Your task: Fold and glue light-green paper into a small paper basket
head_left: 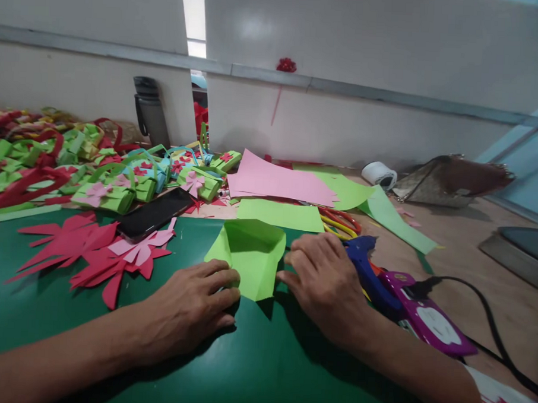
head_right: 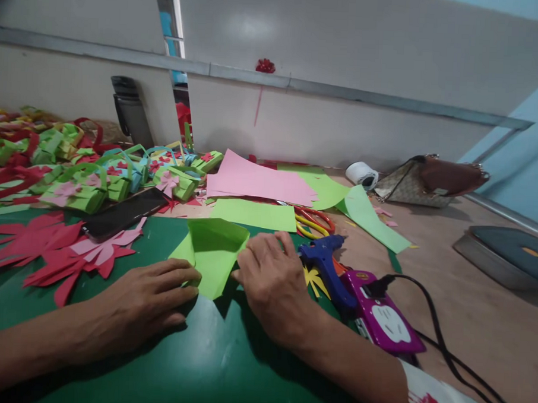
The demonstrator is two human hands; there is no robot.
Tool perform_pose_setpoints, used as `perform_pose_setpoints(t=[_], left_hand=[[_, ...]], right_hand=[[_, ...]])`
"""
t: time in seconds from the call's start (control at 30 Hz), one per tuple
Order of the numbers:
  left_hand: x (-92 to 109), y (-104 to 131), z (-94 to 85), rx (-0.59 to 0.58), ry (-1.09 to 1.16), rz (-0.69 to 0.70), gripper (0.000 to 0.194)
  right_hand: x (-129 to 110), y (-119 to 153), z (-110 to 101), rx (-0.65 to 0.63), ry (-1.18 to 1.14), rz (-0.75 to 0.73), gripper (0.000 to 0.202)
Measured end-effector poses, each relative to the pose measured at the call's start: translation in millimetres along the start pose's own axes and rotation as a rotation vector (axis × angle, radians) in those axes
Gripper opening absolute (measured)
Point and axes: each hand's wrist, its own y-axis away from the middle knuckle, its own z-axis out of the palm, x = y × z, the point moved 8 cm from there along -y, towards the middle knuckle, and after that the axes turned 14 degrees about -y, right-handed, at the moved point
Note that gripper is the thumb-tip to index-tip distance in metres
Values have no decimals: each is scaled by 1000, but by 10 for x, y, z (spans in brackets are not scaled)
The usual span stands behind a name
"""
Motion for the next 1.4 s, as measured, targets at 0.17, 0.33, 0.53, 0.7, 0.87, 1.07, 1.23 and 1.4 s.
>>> perform_pose_setpoints(t=[0.17,0.33,0.53,0.7,0.87,1.07,1.23,1.4], left_hand=[[-109,-20,-41,73,202,-164,20],[-297,-23,-38,76,421,-470,43],[-418,-105,71,69,618,-733,34],[-441,-148,116,128,534,-740,33],[-430,-137,116,144,485,-714,30],[-402,-131,104,128,441,-715,31],[-393,-133,101,105,426,-716,34],[-399,-139,125,99,470,-711,34]], right_hand=[[18,54,145,-64,-202,-15,14],[-44,108,336,-153,-287,-61,24],[-68,126,362,-185,-277,-64,27],[-70,150,332,-148,-298,-72,24],[-66,176,340,-166,-353,-77,27],[-79,198,338,-195,-324,-73,30],[-74,231,343,-206,-264,-49,32],[-97,256,346,-218,-233,-66,38]])
